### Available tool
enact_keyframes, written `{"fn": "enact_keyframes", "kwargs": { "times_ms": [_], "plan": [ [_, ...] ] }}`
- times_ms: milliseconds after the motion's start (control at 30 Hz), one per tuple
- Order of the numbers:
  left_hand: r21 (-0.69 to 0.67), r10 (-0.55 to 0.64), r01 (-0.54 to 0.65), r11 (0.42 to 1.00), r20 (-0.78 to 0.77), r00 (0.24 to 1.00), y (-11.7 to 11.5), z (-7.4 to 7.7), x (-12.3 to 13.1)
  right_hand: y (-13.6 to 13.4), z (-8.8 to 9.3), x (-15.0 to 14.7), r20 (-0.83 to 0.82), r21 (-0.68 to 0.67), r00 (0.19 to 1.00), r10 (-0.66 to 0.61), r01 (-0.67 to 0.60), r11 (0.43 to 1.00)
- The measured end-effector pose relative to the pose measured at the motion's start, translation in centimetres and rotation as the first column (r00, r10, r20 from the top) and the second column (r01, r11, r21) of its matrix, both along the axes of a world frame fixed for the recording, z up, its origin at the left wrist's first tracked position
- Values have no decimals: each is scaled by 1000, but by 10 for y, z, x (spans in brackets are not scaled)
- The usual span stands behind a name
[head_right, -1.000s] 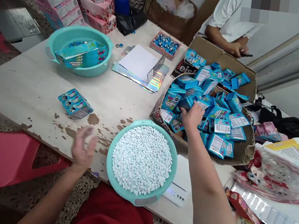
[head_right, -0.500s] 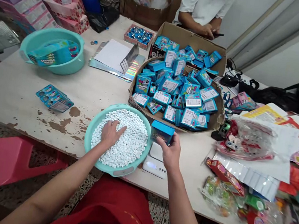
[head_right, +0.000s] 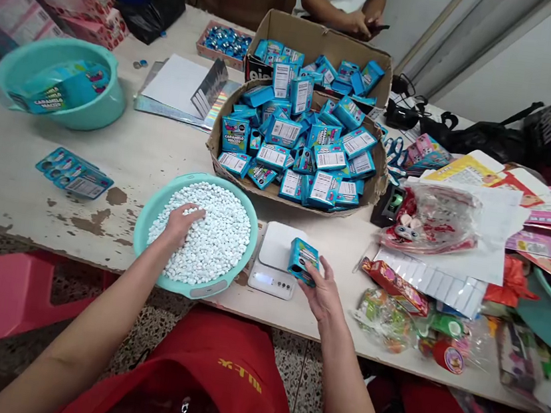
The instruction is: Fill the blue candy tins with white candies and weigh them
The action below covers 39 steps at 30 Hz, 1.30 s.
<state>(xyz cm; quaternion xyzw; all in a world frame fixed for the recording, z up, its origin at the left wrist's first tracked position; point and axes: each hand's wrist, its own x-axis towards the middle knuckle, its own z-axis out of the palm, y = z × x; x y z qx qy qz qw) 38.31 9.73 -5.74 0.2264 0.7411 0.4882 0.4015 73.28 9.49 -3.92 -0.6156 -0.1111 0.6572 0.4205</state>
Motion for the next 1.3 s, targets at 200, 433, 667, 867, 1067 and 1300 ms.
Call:
{"fn": "enact_keyframes", "kwargs": {
  "times_ms": [200, 433, 667, 867, 1067, 1300],
  "plan": [
    [70, 88, -148, 987, 535, 840, -7, 21, 0, -33, -38, 73, 247, -81, 965, -92, 115, 990],
    [36, 175, -290, 956, 725, 666, -5, 31, 4, -55, -66, 92, 339, -2, 941, 4, -3, 1000],
    [27, 162, -331, 943, 832, 530, -12, 38, 0, -44, -65, 78, 666, -11, 723, 184, -236, 972],
    [-21, 181, -291, 957, 823, 538, -14, 35, 1, -28, -18, 53, 827, 183, 561, 41, -337, 924],
    [39, 72, -183, 982, 825, 560, -9, 60, 7, -13, 55, -64, 768, 426, 608, 202, -720, 548],
    [369, -73, -241, 898, 664, 744, -17, 100, 35, -9, 50, -155, 895, 369, 404, 189, -909, 193]
  ]
}}
